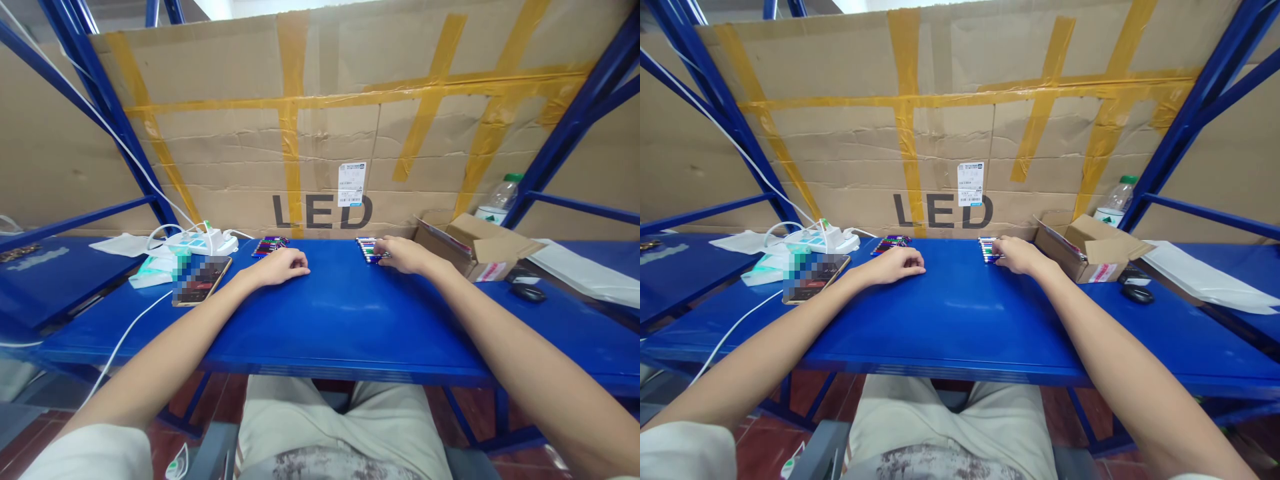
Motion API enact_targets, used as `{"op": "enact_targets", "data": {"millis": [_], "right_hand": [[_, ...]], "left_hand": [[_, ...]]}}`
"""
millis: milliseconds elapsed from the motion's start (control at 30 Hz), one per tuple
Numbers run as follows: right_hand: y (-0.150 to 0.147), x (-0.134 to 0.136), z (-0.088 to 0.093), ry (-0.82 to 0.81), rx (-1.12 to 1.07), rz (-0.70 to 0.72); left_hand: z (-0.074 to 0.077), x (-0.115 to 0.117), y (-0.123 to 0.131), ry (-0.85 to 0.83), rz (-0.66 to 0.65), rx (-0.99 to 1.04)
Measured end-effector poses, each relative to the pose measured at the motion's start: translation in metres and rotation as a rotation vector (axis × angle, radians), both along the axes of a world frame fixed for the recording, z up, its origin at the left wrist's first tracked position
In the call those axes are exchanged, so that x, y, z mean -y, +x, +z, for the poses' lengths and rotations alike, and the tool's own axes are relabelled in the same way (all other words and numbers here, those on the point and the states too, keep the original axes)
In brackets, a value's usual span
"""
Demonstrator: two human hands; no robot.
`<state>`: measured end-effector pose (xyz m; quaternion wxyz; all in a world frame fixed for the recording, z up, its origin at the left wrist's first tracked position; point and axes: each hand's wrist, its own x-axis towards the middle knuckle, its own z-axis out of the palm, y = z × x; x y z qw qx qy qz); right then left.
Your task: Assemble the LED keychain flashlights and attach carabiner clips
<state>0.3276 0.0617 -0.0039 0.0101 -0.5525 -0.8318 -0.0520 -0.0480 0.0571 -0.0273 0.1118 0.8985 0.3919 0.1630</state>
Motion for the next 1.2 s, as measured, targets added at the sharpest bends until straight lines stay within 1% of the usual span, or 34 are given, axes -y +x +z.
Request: {"op": "enact_targets", "data": {"millis": [167, 367, 467, 633, 733, 867, 1067, 1200], "right_hand": [[0.002, -0.001, 0.001, -0.018, 0.002, 0.024], [0.006, -0.003, 0.002, -0.099, -0.095, 0.033], [0.003, -0.001, 0.002, -0.116, -0.115, 0.042], [-0.018, 0.011, 0.001, -0.131, -0.15, 0.134], [-0.035, 0.023, 0.0, -0.149, -0.166, 0.216], [-0.056, 0.041, -0.001, -0.181, -0.239, 0.33], [-0.078, 0.062, -0.002, -0.215, -0.275, 0.429], [-0.083, 0.066, -0.001, -0.238, -0.301, 0.437]], "left_hand": [[0.001, 0.001, 0.001, -0.01, 0.011, -0.003], [0.002, 0.001, 0.001, -0.015, 0.011, 0.004], [0.0, 0.0, 0.0, -0.012, 0.011, 0.011], [-0.001, -0.001, -0.001, -0.005, 0.003, 0.008], [0.0, -0.001, 0.0, -0.007, -0.002, 0.004], [0.002, 0.0, 0.001, -0.021, 0.005, 0.005], [0.002, 0.001, 0.001, -0.009, -0.007, -0.008], [0.003, 0.0, 0.001, -0.007, -0.011, -0.013]]}}
